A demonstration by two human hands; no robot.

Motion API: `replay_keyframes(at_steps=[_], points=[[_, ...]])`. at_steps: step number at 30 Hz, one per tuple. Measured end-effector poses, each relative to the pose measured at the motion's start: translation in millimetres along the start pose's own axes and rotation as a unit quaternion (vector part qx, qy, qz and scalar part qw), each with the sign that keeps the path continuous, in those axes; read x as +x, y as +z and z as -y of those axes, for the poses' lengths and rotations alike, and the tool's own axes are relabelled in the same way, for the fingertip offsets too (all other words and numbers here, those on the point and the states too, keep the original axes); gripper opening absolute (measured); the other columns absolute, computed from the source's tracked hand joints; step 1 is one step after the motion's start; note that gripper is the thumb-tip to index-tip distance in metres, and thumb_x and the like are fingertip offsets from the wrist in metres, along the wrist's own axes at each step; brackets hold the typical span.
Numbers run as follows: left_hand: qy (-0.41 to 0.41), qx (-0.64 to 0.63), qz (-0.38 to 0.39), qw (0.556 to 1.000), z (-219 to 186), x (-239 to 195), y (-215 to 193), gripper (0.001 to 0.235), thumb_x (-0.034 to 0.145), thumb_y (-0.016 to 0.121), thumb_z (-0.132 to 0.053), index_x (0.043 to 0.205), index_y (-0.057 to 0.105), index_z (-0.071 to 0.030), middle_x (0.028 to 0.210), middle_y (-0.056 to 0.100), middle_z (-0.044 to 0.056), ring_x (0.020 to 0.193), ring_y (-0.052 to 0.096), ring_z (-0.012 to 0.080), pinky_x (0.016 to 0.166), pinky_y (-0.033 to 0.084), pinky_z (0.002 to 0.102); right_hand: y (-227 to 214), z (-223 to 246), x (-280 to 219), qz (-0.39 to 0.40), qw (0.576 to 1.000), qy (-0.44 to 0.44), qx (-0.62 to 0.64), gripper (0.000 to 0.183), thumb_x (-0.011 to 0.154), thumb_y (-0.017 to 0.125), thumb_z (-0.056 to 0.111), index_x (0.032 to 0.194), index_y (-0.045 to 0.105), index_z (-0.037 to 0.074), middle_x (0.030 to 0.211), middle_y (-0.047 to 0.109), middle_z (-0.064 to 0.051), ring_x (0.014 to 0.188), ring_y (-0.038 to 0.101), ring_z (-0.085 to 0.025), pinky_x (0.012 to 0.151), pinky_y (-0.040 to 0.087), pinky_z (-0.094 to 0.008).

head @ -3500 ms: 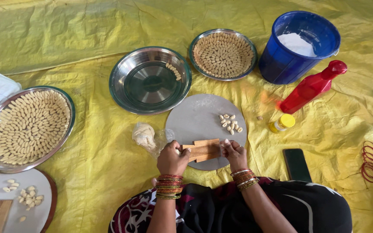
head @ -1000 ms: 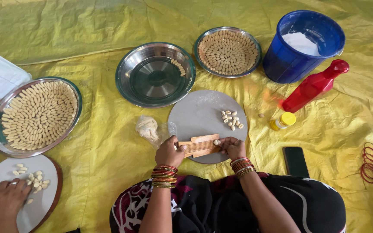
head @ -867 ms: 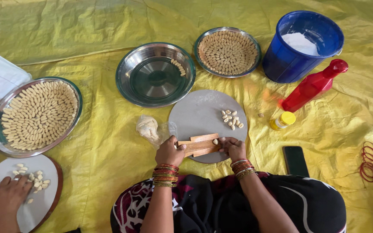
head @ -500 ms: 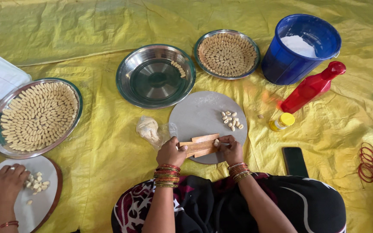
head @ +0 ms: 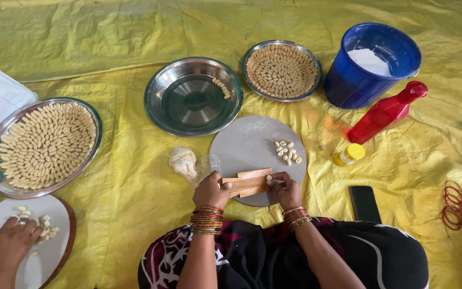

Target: The person sits on the floor and uses a wooden ridged tool to press small pieces of dough into a ridged shape. The shaped pieces are placed on a nearby plate. Another person is visible to the left, also shaping dough.

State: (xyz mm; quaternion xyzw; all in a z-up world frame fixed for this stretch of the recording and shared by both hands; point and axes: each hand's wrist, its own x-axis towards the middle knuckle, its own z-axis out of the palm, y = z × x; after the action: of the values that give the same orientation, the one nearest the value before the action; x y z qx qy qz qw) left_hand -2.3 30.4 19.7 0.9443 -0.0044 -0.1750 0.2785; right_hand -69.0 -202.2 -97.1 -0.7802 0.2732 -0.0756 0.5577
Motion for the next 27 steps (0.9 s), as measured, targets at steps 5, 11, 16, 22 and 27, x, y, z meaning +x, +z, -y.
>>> replay_keyframes(at_steps=[5, 11, 16, 22, 27], points=[[0.004, 0.006, -0.003, 1.000, 0, -1, -1, 0.035, 0.088, 0.074, -0.036, 0.110, 0.064, -0.011, 0.111, 0.072, 0.010, 0.104, 0.070, 0.0323, 0.086, 0.056, 0.047, 2, -33, 18, -0.005, 0.998, -0.042, 0.052, 0.011, 0.092, 0.068, 0.005, 0.103, 0.070, 0.002, 0.082, 0.073, -0.005, 0.066, 0.065, -0.011, 0.055, 0.052, -0.027], [-0.002, 0.002, -0.003, 1.000, 1, -1, -2, 0.036, 0.087, 0.074, -0.037, 0.110, 0.064, -0.011, 0.111, 0.072, 0.010, 0.104, 0.070, 0.0325, 0.086, 0.055, 0.047, 0, -64, 33, -0.039, 0.971, 0.014, 0.234, 0.016, 0.097, 0.052, -0.005, 0.110, 0.061, -0.001, 0.091, 0.074, -0.011, 0.070, 0.069, -0.015, 0.063, 0.057, -0.028], [-0.017, -0.008, -0.005, 1.000, 2, 2, 1, 0.034, 0.087, 0.073, -0.039, 0.105, 0.065, -0.011, 0.105, 0.074, 0.011, 0.098, 0.072, 0.0326, 0.083, 0.056, 0.047, -5, -72, 37, -0.050, 0.941, 0.026, 0.335, 0.017, 0.098, 0.055, -0.001, 0.112, 0.066, -0.001, 0.095, 0.074, -0.013, 0.078, 0.070, -0.017, 0.072, 0.059, -0.030], [-0.024, -0.040, -0.030, 0.998, 2, 4, 3, 0.036, 0.084, 0.075, -0.045, 0.088, 0.067, -0.010, 0.090, 0.075, 0.011, 0.086, 0.073, 0.0330, 0.077, 0.057, 0.047, -9, -76, 39, -0.034, 0.872, 0.082, 0.482, 0.009, 0.094, 0.061, -0.002, 0.103, 0.063, -0.002, 0.110, 0.075, -0.012, 0.094, 0.070, -0.020, 0.091, 0.063, -0.036], [-0.021, -0.046, -0.030, 0.998, 5, 8, 10, 0.036, 0.085, 0.073, -0.045, 0.085, 0.066, -0.010, 0.087, 0.075, 0.010, 0.082, 0.073, 0.0319, 0.075, 0.057, 0.046, -8, -74, 40, -0.024, 0.895, 0.070, 0.440, 0.015, 0.091, 0.070, -0.002, 0.107, 0.070, -0.004, 0.105, 0.073, -0.011, 0.097, 0.071, -0.019, 0.092, 0.060, -0.032]])
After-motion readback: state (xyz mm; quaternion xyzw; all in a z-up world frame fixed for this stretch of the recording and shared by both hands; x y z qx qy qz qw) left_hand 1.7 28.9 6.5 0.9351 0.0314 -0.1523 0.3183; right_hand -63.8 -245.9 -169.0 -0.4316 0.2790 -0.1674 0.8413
